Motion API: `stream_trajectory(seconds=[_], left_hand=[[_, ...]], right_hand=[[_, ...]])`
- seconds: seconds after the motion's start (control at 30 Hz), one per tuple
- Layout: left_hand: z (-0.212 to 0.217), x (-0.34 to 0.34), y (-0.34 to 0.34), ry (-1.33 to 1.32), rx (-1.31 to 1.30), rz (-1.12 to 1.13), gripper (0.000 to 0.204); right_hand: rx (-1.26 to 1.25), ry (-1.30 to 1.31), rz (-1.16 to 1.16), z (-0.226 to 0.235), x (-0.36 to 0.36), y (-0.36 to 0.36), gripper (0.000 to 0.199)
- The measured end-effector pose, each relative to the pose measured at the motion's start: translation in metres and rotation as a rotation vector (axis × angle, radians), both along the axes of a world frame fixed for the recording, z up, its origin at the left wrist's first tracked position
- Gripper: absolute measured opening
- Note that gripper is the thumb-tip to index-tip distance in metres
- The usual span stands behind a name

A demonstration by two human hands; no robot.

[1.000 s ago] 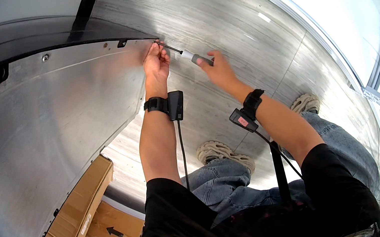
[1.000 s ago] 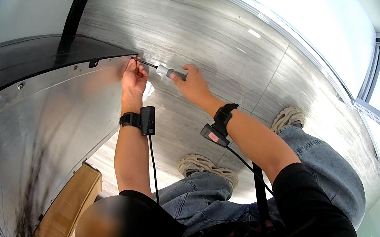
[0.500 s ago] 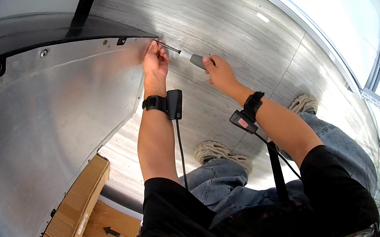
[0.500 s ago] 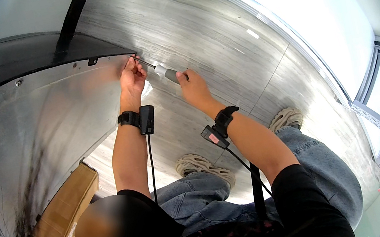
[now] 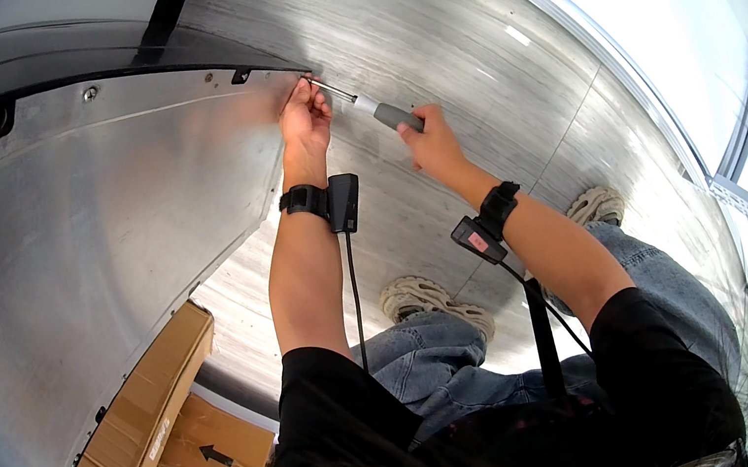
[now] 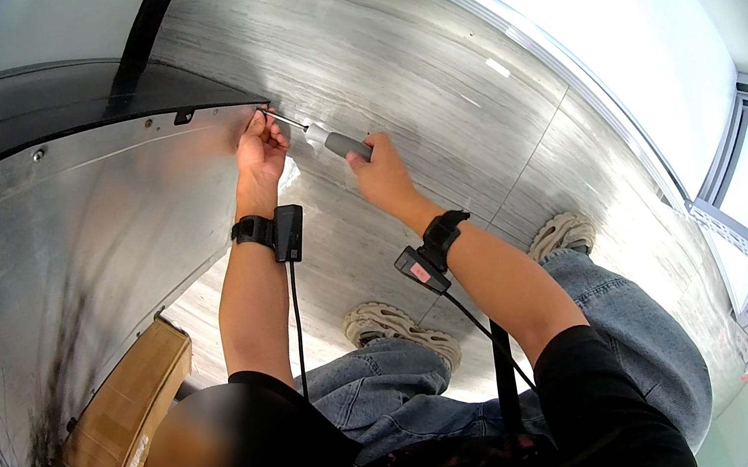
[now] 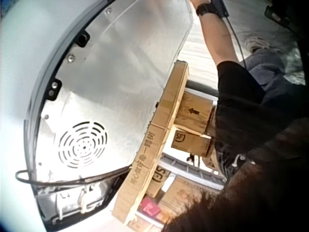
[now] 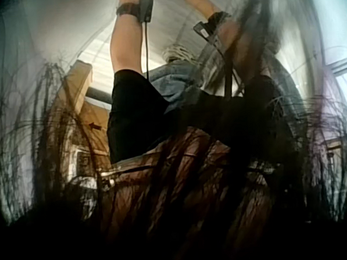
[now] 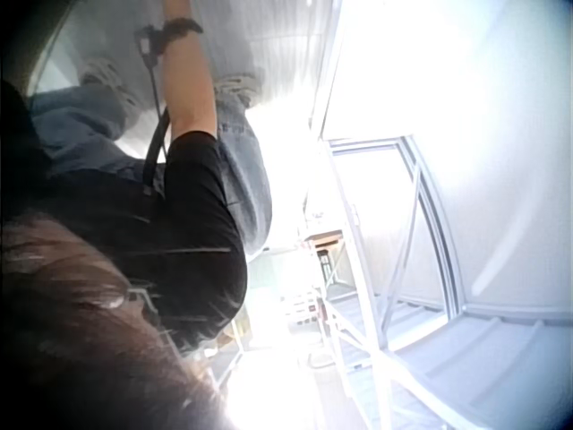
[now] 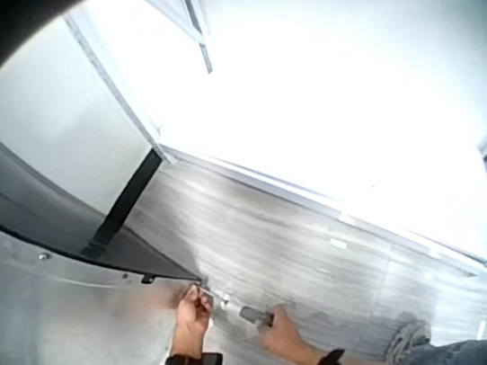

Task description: The person uses a screwdriver to fasten multiple screws into the back panel of a white appliance. They systematically tighten screws along the edges and corners of the panel. Finally, they lift and position a black plastic cover over the top of the appliance.

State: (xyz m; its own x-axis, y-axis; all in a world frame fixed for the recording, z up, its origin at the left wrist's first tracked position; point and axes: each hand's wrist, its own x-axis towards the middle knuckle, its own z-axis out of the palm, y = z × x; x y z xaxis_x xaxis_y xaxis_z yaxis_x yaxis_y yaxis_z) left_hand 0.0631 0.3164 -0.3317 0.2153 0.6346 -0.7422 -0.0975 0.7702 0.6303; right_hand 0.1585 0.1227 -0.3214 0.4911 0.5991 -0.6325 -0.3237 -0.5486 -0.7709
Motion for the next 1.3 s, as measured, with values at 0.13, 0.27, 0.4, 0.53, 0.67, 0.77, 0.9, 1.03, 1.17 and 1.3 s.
stream_trajectory(seconds=[0.13, 0.27, 0.4, 0.53, 0.67, 0.77, 0.9, 1.03, 1.17, 1.3], left_hand=[[-0.001, -0.002, 0.000, -0.001, -0.002, 0.008, 0.012], [0.000, -0.002, -0.001, 0.001, -0.007, -0.001, 0.012], [0.002, -0.002, -0.002, -0.020, -0.001, -0.010, 0.012], [0.005, 0.000, -0.005, -0.022, 0.002, -0.017, 0.012], [0.006, -0.003, -0.004, -0.021, 0.015, -0.014, 0.012], [0.007, -0.003, -0.005, -0.010, 0.007, -0.003, 0.012], [0.008, -0.005, -0.007, 0.014, 0.000, 0.014, 0.011], [0.008, -0.009, -0.009, 0.037, 0.004, 0.037, 0.010], [0.009, -0.010, -0.011, 0.050, 0.007, 0.026, 0.010], [0.011, -0.003, -0.010, 0.043, 0.027, -0.017, 0.013]], right_hand=[[-0.005, 0.159, 0.054, 0.008, 0.008, -0.001, 0.042], [0.000, 0.164, -0.010, 0.018, 0.003, 0.000, 0.046], [-0.013, 0.442, 0.002, 0.007, 0.016, -0.005, 0.049], [0.039, 0.061, -0.047, 0.010, 0.002, -0.002, 0.051], [0.024, 0.380, 0.070, 0.012, 0.014, -0.006, 0.056], [0.020, 0.310, 0.052, 0.007, 0.009, -0.007, 0.054], [0.035, 0.154, 0.027, 0.024, 0.002, -0.006, 0.045], [0.059, 0.379, 0.035, 0.028, 0.008, -0.011, 0.043], [0.075, 0.354, 0.076, 0.023, 0.010, -0.017, 0.037], [0.060, 0.336, 0.079, 0.024, 0.015, -0.021, 0.035]])
